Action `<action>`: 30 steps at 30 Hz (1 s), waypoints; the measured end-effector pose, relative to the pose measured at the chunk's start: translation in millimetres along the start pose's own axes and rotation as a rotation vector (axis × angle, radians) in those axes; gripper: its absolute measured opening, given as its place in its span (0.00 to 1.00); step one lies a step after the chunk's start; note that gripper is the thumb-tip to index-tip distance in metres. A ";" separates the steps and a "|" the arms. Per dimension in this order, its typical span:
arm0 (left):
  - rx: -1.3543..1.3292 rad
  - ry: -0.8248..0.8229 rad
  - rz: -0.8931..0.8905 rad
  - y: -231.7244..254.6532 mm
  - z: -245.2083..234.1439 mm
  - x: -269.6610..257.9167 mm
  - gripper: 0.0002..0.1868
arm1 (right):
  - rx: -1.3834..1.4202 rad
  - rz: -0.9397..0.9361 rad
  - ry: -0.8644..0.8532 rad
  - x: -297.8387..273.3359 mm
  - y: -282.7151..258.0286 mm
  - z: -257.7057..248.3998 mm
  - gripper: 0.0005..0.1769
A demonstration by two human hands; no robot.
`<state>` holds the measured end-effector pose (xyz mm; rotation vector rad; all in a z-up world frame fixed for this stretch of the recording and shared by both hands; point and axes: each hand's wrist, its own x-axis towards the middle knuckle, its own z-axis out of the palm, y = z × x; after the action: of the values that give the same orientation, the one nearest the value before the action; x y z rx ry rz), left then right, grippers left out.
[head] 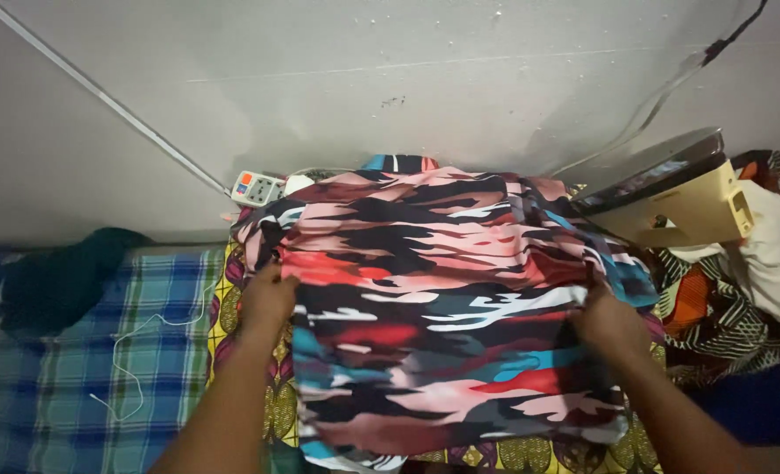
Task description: The person is ironing a colorful patterned shirt on a padded surface.
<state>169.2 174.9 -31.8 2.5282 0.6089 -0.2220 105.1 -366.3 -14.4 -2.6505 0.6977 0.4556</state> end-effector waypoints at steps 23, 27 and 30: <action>-0.191 -0.234 -0.086 -33.5 15.9 -76.9 0.27 | 0.739 0.158 -0.403 -40.6 69.7 6.1 0.20; 0.074 0.137 -0.169 -36.7 19.1 -107.9 0.32 | 0.729 0.140 -0.488 -48.6 87.2 5.2 0.18; 0.135 -0.246 -0.201 -6.8 -4.6 -133.1 0.19 | 0.721 0.218 -0.574 -49.9 99.5 11.1 0.17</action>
<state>48.4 132.2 5.2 2.5119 0.7692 -0.6556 9.6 -422.3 -30.4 -1.6699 0.7724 0.7995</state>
